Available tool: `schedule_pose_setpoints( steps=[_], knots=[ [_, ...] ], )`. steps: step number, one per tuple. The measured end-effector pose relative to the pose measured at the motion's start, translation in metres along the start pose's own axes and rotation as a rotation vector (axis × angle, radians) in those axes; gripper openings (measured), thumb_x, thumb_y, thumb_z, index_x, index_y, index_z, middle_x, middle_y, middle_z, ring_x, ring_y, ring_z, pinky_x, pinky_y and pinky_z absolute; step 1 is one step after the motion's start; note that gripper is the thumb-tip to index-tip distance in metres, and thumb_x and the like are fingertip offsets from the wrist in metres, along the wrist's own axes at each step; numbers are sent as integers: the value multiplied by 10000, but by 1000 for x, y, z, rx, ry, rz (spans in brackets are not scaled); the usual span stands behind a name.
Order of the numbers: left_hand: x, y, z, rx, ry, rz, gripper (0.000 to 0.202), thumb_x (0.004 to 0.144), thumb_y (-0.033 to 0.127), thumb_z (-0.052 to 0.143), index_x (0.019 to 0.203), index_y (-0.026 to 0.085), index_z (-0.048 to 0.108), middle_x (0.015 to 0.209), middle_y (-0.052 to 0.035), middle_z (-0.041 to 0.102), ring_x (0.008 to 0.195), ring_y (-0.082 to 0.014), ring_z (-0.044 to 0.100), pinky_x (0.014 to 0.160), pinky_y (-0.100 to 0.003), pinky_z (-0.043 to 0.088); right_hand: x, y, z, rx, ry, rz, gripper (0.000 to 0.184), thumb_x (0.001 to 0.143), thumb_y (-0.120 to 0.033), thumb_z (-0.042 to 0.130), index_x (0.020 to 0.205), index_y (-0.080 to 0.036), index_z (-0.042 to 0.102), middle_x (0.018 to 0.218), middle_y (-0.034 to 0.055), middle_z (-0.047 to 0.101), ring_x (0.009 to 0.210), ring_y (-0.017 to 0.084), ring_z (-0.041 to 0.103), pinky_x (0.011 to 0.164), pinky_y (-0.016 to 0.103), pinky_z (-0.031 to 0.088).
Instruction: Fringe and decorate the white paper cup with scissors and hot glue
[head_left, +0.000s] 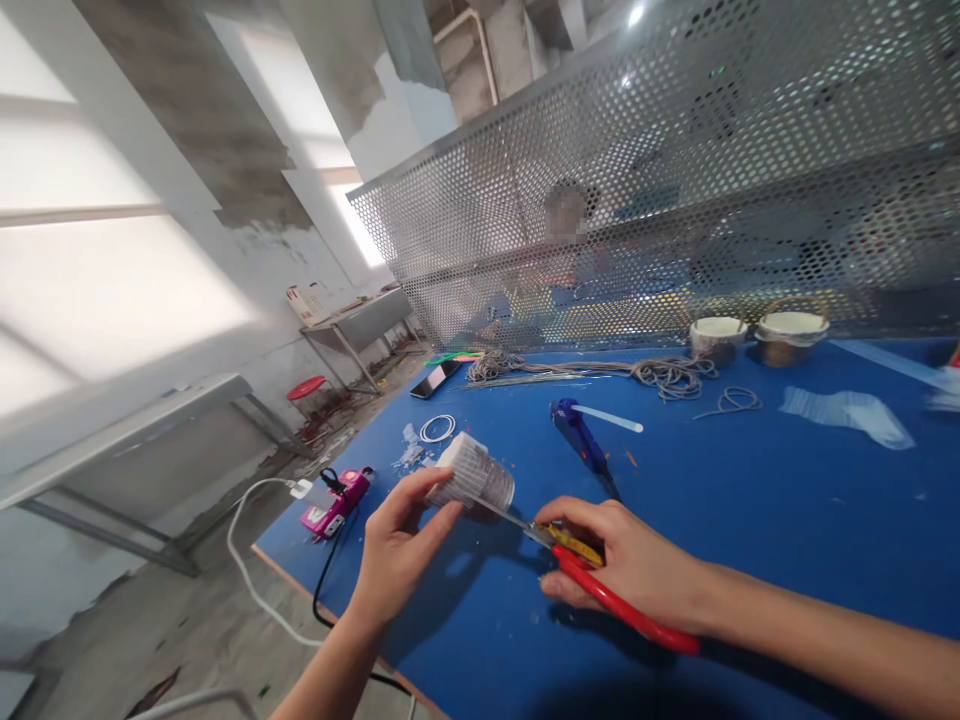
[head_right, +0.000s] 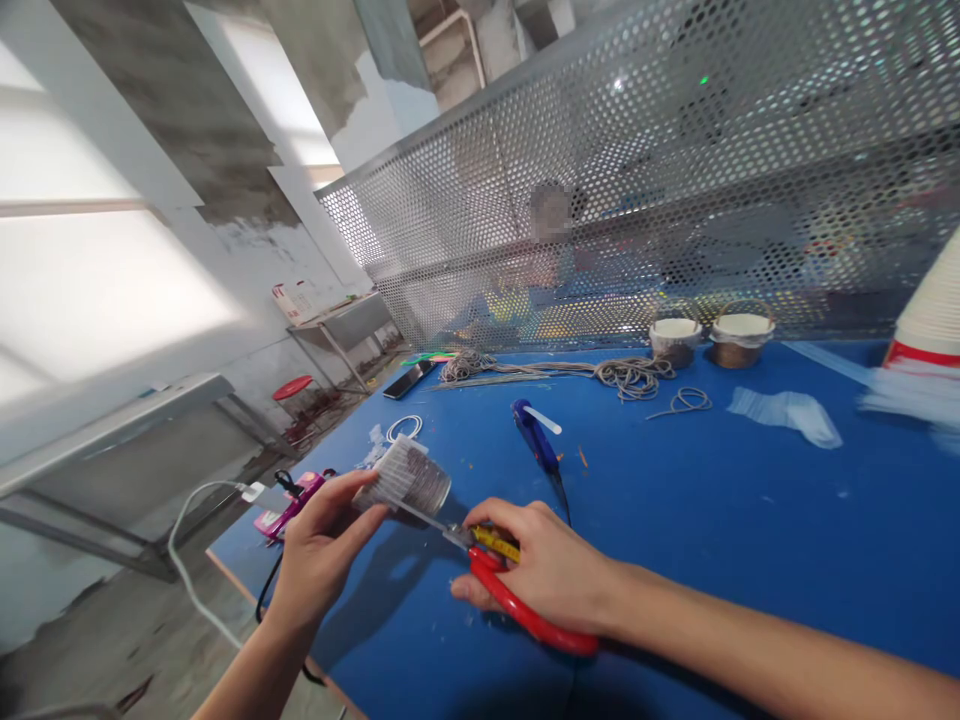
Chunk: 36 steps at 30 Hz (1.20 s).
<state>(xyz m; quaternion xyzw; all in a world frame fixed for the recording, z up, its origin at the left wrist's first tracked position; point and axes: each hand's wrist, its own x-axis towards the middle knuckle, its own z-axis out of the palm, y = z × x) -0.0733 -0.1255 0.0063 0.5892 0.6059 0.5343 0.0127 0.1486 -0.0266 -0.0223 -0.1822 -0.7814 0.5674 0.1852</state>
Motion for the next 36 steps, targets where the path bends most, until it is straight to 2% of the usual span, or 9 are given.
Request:
schedule_pose_setpoints(
  steps=[6,14,20,28,36],
  knots=[
    [1,4,1,17,-53,-35,234,722,263,732,947,198,724,922,-48,760,835,-201,712,760,-281,586,1,2,-2,1,-2,-1,279,737,-357,708,907,-175,582,590,-80,428,521,80,342,495,208,331],
    [2,2,1,-6,-121,-16,289,727,212,729,1015,221,711,998,-35,755,882,-175,707,787,-250,576,0,4,-5,4,8,-3,269,732,-352,717,880,-174,581,582,-86,416,526,81,332,504,214,323],
    [2,2,-2,2,-222,-63,354,737,245,712,1087,199,692,1047,-68,740,945,-206,693,858,-308,563,-1,8,-7,12,14,0,288,732,-389,720,859,-178,570,570,-89,404,518,81,329,497,216,315],
    [4,1,0,-14,-212,-50,334,731,217,705,1064,205,690,1016,-54,739,900,-190,698,823,-302,577,-1,11,-7,48,12,33,351,711,-450,740,853,-176,572,553,-90,404,503,81,325,486,221,313],
    [3,0,-1,14,-225,-52,327,734,236,704,1059,205,696,1028,-60,735,932,-202,688,864,-329,563,0,13,-10,-27,29,11,345,713,-449,738,860,-172,595,548,-94,417,506,83,325,504,230,324]
  ],
)
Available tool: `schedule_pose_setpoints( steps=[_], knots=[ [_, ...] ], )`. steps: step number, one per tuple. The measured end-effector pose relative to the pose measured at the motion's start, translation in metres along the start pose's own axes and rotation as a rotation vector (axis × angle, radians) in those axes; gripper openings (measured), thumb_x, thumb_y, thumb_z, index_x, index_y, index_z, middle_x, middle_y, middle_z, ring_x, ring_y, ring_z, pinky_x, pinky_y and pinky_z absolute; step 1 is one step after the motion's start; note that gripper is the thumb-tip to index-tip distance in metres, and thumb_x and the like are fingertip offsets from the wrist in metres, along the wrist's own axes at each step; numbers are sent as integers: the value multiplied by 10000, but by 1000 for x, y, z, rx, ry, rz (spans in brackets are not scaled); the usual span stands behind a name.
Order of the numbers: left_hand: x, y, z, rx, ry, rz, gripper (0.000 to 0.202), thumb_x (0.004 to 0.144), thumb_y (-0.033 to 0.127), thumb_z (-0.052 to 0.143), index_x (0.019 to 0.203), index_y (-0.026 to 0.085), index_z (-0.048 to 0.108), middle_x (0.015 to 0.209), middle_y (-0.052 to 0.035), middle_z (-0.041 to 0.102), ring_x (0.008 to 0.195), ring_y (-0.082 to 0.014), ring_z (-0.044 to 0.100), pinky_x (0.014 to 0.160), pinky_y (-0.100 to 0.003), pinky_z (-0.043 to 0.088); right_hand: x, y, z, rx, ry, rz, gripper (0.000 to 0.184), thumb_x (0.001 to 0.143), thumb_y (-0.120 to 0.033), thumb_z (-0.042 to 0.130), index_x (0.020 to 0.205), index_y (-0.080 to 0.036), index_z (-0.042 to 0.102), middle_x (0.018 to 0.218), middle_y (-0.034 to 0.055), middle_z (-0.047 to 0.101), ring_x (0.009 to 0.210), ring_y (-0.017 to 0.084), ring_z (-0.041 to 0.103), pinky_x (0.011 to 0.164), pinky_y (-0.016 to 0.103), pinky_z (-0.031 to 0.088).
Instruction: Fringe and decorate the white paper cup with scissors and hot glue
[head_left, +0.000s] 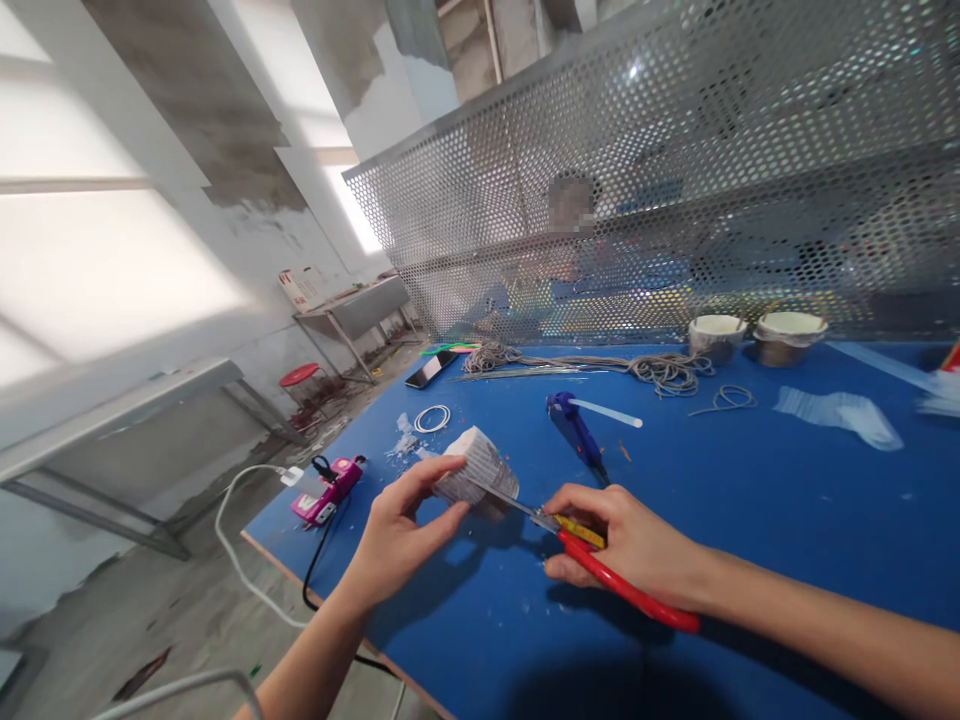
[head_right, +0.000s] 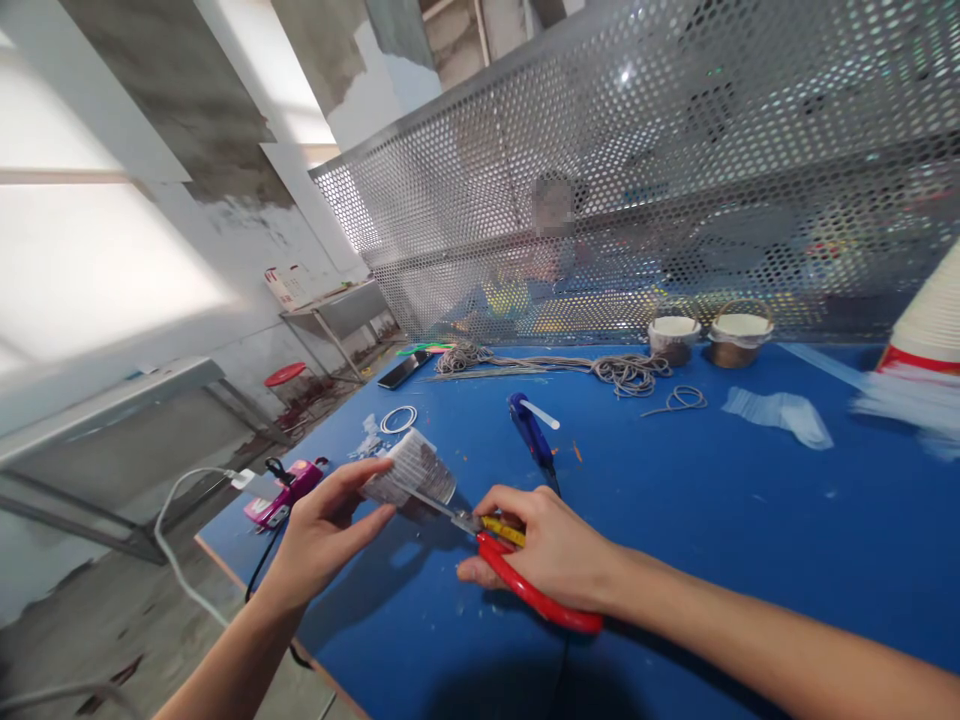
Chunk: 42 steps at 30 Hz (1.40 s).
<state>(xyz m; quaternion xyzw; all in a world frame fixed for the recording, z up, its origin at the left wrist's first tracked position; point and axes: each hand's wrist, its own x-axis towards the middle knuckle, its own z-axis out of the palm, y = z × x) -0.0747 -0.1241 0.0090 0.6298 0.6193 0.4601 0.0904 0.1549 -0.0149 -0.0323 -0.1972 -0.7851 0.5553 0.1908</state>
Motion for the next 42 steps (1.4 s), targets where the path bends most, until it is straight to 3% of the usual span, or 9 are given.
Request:
schedule_pose_setpoints(
  steps=[14,18,26,42],
  knots=[
    [1,-4,-5,42,-57,45,313,761,224,684,1074,219,697,989,-46,739,880,-180,688,836,-289,549,-2,-5,-3,-7,-32,32,300,716,-410,731,805,-177,565,533,-93,405,507,80,327,494,222,311],
    [2,-2,-8,71,-117,73,308,774,220,668,1081,220,694,945,-37,737,830,-170,682,781,-269,548,-2,-8,-8,-8,-69,54,340,701,-439,744,832,-178,570,562,-89,395,536,88,330,502,225,300],
    [6,3,-11,96,-192,95,310,772,230,655,1080,222,690,985,-59,742,864,-191,686,803,-305,552,-2,-17,-15,51,-157,89,414,689,-513,746,827,-181,542,582,-92,373,546,81,297,500,227,267],
    [18,9,-19,97,-412,171,295,789,188,639,1080,213,683,952,-57,729,837,-168,660,782,-270,530,-4,-18,-26,38,-261,132,458,689,-574,736,807,-176,543,540,-111,322,516,69,254,492,232,237]
  ],
)
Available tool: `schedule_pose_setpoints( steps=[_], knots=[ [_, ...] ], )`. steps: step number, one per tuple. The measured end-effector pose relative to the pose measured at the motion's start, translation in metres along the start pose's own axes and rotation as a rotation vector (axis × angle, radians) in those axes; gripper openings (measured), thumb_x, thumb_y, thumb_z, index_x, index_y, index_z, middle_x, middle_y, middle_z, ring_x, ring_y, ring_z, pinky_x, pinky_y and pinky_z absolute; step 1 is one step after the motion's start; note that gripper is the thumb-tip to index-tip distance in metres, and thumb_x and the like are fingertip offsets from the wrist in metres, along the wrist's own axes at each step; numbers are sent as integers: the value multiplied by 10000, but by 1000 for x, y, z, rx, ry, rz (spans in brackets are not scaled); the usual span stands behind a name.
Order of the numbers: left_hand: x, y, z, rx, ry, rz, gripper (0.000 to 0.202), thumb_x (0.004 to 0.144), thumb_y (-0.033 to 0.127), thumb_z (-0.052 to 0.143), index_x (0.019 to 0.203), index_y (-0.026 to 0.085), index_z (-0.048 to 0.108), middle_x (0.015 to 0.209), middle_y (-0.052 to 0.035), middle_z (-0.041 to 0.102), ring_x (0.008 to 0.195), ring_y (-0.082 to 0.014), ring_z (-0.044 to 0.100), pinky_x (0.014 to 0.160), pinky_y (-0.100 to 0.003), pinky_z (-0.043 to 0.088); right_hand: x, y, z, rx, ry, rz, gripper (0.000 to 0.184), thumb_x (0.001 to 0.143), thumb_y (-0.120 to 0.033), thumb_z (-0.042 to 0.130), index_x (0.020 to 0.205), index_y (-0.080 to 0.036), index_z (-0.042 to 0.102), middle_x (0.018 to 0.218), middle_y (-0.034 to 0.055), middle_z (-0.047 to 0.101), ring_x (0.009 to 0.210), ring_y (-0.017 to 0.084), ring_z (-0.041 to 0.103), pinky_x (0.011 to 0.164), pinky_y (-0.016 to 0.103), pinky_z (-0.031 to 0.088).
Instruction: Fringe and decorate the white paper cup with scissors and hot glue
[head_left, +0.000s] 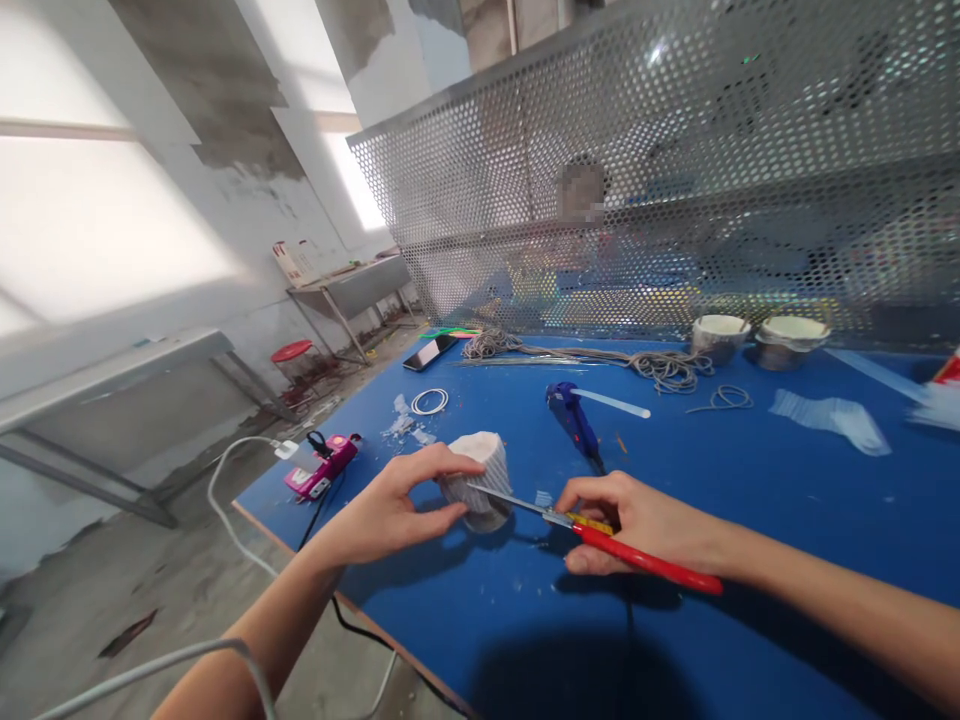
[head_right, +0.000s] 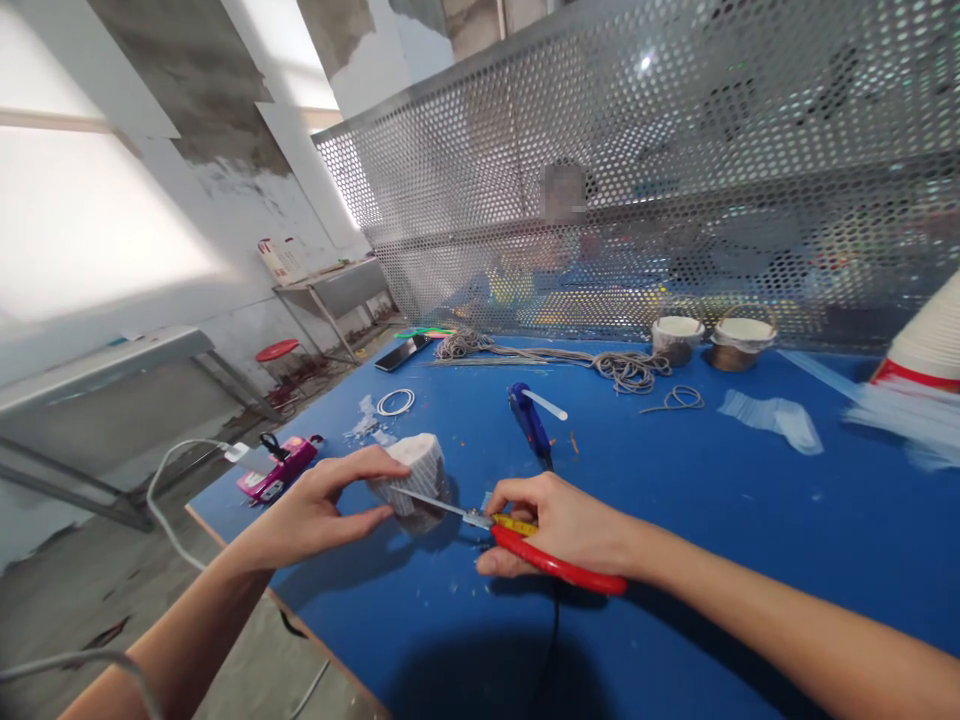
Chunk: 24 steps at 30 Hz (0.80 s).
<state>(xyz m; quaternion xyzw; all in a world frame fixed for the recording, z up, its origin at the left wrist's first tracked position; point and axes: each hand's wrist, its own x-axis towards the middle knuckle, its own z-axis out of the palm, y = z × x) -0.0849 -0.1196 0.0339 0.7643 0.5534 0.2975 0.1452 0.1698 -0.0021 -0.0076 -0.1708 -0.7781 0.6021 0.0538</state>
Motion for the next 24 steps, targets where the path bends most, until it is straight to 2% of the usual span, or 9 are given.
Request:
schedule_pose_setpoints(
  steps=[4,13,18,24],
  knots=[
    [4,0,-5,-14,-86,1,290,789,200,629,1071,217,694,960,-60,730,875,-179,660,847,-298,515,-1,-1,-4,-51,-28,16,460,693,-583,728,814,-169,567,545,-102,341,516,70,275,482,228,235],
    [12,5,-12,-70,-279,16,346,774,154,630,1095,258,705,996,-48,734,902,-178,671,821,-265,523,-3,-5,-14,-84,-147,114,379,706,-465,756,843,-182,543,564,-102,375,513,66,302,477,218,234],
    [18,10,-14,-103,-353,11,393,743,127,636,1097,276,715,1004,-46,737,880,-181,669,755,-244,537,-2,-13,-18,-143,-201,126,359,740,-467,727,841,-183,532,569,-102,345,516,68,281,476,222,220],
    [21,12,-15,-62,-451,22,410,762,113,602,1126,275,700,1027,-49,723,915,-189,657,790,-258,530,0,-15,-24,-171,-270,137,374,766,-507,696,855,-185,528,562,-100,348,500,68,277,462,222,208]
  ],
)
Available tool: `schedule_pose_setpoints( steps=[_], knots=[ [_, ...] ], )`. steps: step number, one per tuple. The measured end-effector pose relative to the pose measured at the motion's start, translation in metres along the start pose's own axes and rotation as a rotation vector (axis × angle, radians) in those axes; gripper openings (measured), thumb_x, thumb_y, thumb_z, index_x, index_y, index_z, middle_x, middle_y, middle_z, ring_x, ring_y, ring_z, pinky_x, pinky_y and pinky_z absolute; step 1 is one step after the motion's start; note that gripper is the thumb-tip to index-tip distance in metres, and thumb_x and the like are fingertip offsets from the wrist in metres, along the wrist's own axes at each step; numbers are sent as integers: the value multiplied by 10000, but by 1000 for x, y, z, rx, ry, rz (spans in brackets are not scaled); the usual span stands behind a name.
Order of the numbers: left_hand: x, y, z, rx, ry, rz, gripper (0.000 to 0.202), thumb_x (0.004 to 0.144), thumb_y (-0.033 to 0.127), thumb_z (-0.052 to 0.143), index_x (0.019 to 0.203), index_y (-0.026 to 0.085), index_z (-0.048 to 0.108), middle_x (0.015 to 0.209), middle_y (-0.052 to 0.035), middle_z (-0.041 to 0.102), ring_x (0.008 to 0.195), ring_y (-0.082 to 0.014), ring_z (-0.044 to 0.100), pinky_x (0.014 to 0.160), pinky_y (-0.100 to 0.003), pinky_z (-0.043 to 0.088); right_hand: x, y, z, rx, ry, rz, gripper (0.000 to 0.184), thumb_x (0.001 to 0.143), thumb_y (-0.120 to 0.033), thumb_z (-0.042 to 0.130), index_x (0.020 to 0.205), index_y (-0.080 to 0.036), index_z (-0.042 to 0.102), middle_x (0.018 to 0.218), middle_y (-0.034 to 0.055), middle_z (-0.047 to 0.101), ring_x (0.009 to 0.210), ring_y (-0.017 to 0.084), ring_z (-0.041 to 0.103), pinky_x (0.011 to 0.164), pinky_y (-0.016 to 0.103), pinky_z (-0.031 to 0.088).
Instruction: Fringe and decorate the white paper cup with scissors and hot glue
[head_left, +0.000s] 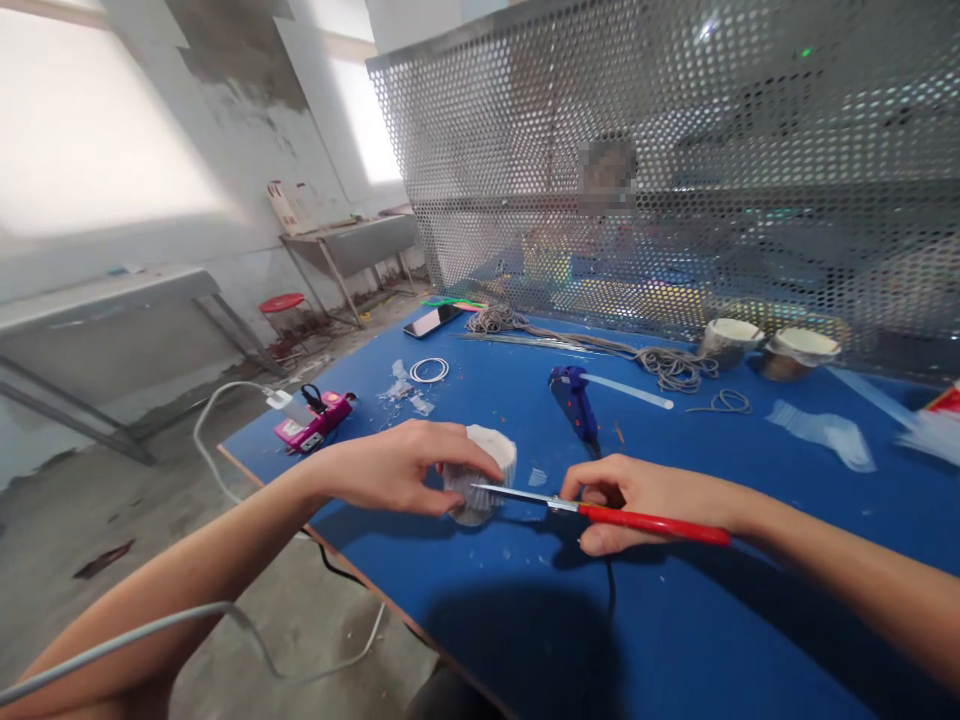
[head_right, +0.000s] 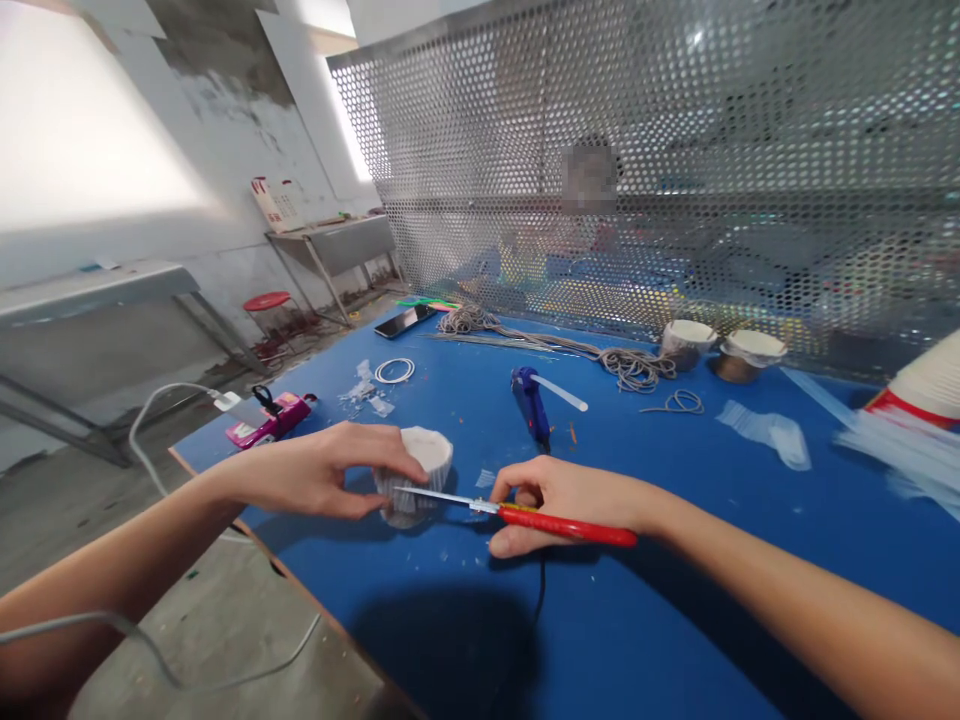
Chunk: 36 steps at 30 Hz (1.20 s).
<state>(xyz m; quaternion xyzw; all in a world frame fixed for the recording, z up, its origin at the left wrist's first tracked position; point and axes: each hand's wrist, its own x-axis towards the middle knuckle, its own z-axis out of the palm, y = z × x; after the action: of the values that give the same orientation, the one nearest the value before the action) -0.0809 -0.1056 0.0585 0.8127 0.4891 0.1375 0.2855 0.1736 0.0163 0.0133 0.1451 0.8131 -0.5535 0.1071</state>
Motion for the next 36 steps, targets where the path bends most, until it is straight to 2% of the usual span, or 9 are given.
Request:
schedule_pose_setpoints(
  steps=[6,11,14,26,31,36],
  knots=[
    [2,-1,1,-25,-15,13,413,758,107,609,1121,282,700,1028,-41,727,908,-186,657,770,-240,526,-2,-4,-4,-34,-14,26,389,762,-529,691,842,-179,542,555,-95,359,495,67,290,462,220,209],
    [3,-1,0,62,-80,72,394,770,99,602,1140,215,668,1057,-59,708,881,-157,638,763,-213,503,-2,-5,-9,-49,-60,59,451,740,-580,691,859,-164,563,567,-86,393,502,69,318,465,212,235],
    [4,-1,1,97,-101,95,393,778,82,595,1141,220,653,1057,-49,705,898,-154,631,777,-210,492,-3,-5,-11,-58,-74,65,453,737,-576,696,863,-159,573,572,-82,407,504,69,335,465,208,250],
    [5,0,1,92,-98,105,390,769,68,598,1123,219,658,1004,-48,696,868,-158,641,771,-230,498,-3,-6,-11,-12,-95,59,464,725,-585,689,874,-166,554,576,-81,422,502,72,361,478,214,258],
    [5,0,1,96,-91,119,404,764,63,594,1131,220,658,983,-48,699,871,-162,640,753,-227,496,-3,-6,-11,22,-106,65,444,737,-563,683,878,-161,560,574,-65,483,489,74,393,463,200,288],
    [5,0,1,86,-106,140,432,755,38,582,1141,217,653,1038,-51,713,916,-167,634,738,-213,485,-5,-8,-12,6,-89,83,431,732,-552,699,869,-162,575,572,-60,508,486,74,424,456,191,304]
  ],
)
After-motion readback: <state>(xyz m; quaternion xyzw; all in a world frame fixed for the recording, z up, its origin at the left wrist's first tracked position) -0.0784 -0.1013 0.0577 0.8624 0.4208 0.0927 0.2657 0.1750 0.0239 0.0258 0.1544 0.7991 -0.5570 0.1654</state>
